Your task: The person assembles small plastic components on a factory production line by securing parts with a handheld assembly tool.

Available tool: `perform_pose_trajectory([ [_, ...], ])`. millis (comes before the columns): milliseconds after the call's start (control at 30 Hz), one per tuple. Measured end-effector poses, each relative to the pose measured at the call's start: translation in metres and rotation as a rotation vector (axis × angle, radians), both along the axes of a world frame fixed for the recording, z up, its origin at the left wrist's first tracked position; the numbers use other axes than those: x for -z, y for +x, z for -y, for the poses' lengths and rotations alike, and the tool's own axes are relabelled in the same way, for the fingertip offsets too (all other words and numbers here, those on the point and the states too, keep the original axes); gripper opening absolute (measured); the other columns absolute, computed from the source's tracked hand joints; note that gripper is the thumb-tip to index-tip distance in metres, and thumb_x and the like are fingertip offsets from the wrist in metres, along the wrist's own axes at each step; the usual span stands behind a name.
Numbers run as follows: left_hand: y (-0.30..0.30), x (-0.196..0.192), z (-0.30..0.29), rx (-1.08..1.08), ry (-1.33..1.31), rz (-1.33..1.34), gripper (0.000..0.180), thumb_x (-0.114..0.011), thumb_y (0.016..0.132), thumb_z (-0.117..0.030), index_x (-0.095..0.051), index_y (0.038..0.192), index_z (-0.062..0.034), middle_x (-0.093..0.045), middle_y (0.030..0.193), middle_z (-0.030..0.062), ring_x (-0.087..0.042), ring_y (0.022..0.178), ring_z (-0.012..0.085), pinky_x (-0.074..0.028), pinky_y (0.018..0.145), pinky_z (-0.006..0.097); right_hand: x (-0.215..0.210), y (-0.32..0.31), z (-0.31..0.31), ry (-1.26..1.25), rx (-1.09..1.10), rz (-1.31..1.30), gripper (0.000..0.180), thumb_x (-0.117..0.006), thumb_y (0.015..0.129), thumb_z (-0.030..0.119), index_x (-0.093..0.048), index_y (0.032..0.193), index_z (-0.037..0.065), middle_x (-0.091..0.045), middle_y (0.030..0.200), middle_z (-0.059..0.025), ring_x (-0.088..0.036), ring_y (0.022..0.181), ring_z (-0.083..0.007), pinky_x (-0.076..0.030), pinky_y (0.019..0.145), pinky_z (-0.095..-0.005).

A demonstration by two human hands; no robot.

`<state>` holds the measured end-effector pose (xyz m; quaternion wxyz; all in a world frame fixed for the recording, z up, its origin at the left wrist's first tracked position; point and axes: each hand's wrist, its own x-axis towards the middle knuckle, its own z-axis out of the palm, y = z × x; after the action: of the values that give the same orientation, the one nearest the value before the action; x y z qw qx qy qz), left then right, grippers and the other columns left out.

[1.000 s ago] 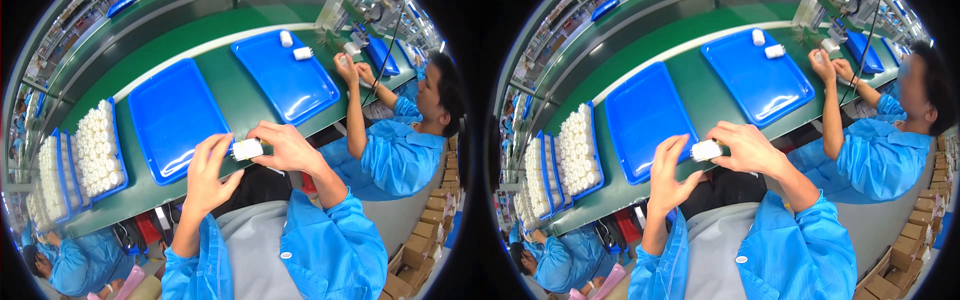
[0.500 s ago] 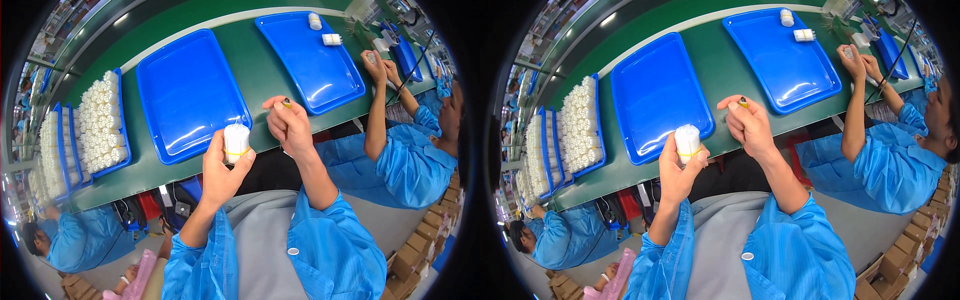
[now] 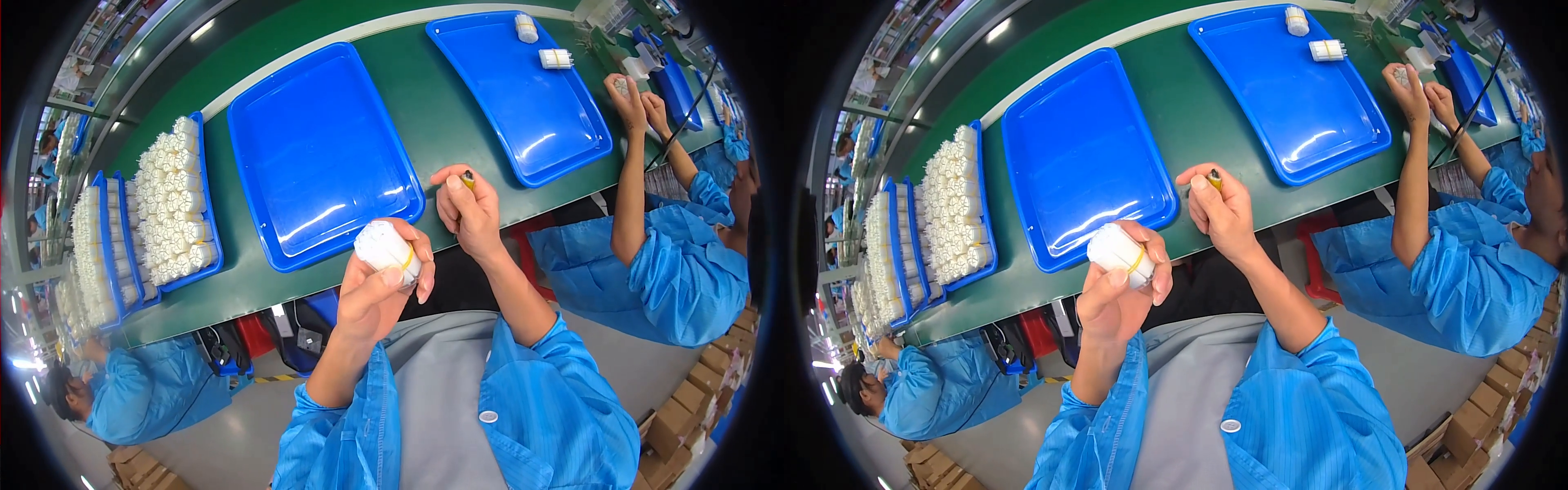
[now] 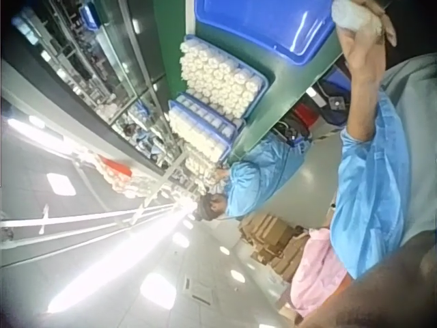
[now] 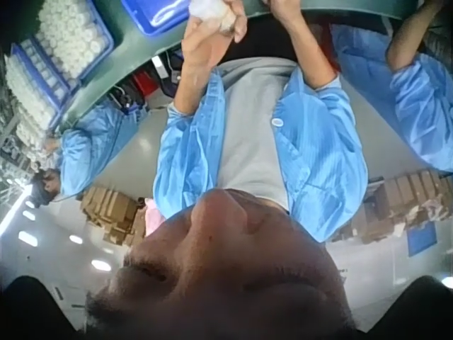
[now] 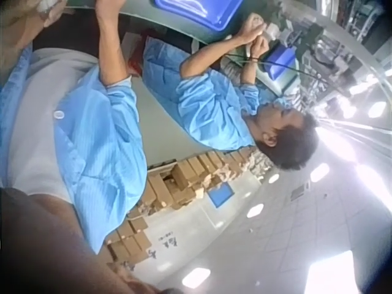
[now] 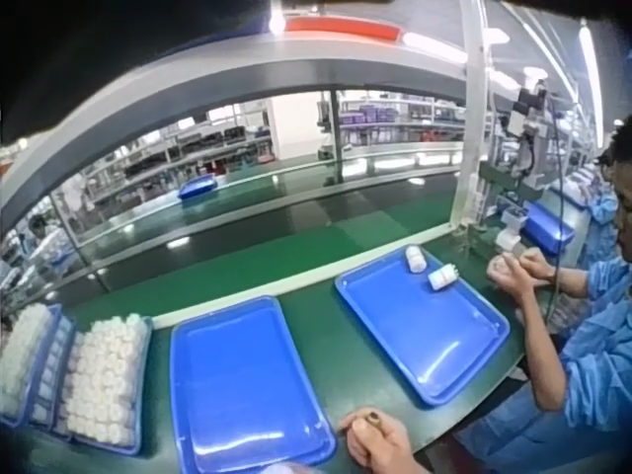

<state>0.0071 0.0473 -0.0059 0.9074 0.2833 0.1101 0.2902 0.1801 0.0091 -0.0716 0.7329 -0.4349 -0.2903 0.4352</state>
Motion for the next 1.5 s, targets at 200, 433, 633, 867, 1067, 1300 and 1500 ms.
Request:
perform_pose_trajectory([
  [200, 0.007, 0.009, 0.003, 0.014, 0.048, 0.197, 0.042, -0.065, 0.077, -0.012, -0.05, 0.116, -0.0057, -0.053, 0.11, 0.0182, -0.059, 0.097, 0.03, -0.051, 0.075, 0.038, 0.0, 0.0, -0.001, 0.011, 0.005, 0.019, 0.028, -0.049, 0.102, 0.024, -0.058, 0.102, -0.003, -0.04, 0.055, 0.0043, -0.034, 0.045, -0.0035, -0.028, 0.042, -0.0217],
  [433, 0.01, 0.014, 0.002, -0.025, 0.35, 0.264, 0.033, -0.067, 0.078, -0.002, -0.054, 0.108, -0.0072, -0.051, 0.119, 0.0208, -0.054, 0.113, 0.0389, -0.049, 0.094, 0.051, 0.0, 0.0, 0.0, 0.022, -0.013, 0.051, 0.026, -0.047, 0.102, 0.022, -0.055, 0.104, -0.003, -0.038, 0.058, 0.0029, -0.032, 0.046, -0.0046, -0.026, 0.041, -0.0208],
  [633, 0.008, 0.004, -0.002, -0.198, 1.004, -0.004, 0.031, -0.066, 0.072, 0.003, -0.062, 0.102, -0.006, -0.053, 0.115, 0.019, -0.056, 0.108, 0.0373, -0.047, 0.091, 0.05, -0.002, 0.0, 0.001, 0.018, -0.009, 0.056, 0.026, -0.047, 0.102, 0.022, -0.056, 0.104, -0.003, -0.039, 0.058, 0.0031, -0.033, 0.046, -0.0044, -0.026, 0.041, -0.0213],
  [867, 0.007, -0.01, 0.002, -0.353, 1.442, -0.378, 0.038, -0.071, 0.056, 0.0, -0.071, 0.093, -0.0091, -0.056, 0.104, 0.0103, -0.057, 0.1, 0.0331, -0.048, 0.08, 0.04, 0.0, -0.002, 0.0, 0.034, -0.01, 0.021, 0.025, -0.051, 0.101, 0.021, -0.058, 0.101, -0.002, -0.043, 0.057, 0.0055, -0.036, 0.047, -0.0022, -0.029, 0.043, -0.0201],
  [1067, 0.008, -0.013, 0.002, -0.46, 1.644, -0.584, 0.051, -0.069, 0.052, 0.004, -0.072, 0.101, -0.0112, -0.055, 0.097, 0.0091, -0.056, 0.088, 0.0289, -0.047, 0.072, 0.036, 0.0, 0.0, 0.0, 0.016, -0.012, 0.063, 0.026, -0.049, 0.101, 0.02, -0.057, 0.104, -0.004, -0.04, 0.056, 0.003, -0.034, 0.045, -0.0047, -0.029, 0.042, -0.0217],
  [1300, 0.008, -0.018, 0.005, -0.396, 1.494, -0.796, 0.055, -0.07, 0.054, 0.005, -0.07, 0.108, -0.0084, -0.054, 0.093, 0.0101, -0.054, 0.082, 0.026, -0.046, 0.069, 0.034, -0.002, 0.002, 0.0, 0.003, -0.013, 0.064, 0.026, -0.049, 0.101, 0.02, -0.057, 0.104, -0.004, -0.04, 0.056, 0.0031, -0.034, 0.045, -0.0046, -0.028, 0.042, -0.022],
  [1500, 0.008, -0.017, 0.005, -0.438, 1.384, -0.859, 0.054, -0.073, 0.06, 0.004, -0.066, 0.112, -0.0021, -0.055, 0.09, 0.0116, -0.058, 0.077, 0.0249, -0.048, 0.067, 0.034, -0.002, 0.002, -0.001, -0.001, -0.005, 0.054, 0.027, -0.052, 0.1, 0.023, -0.058, 0.102, -0.003, -0.044, 0.056, 0.0049, -0.036, 0.046, -0.0027, -0.029, 0.043, -0.0206],
])
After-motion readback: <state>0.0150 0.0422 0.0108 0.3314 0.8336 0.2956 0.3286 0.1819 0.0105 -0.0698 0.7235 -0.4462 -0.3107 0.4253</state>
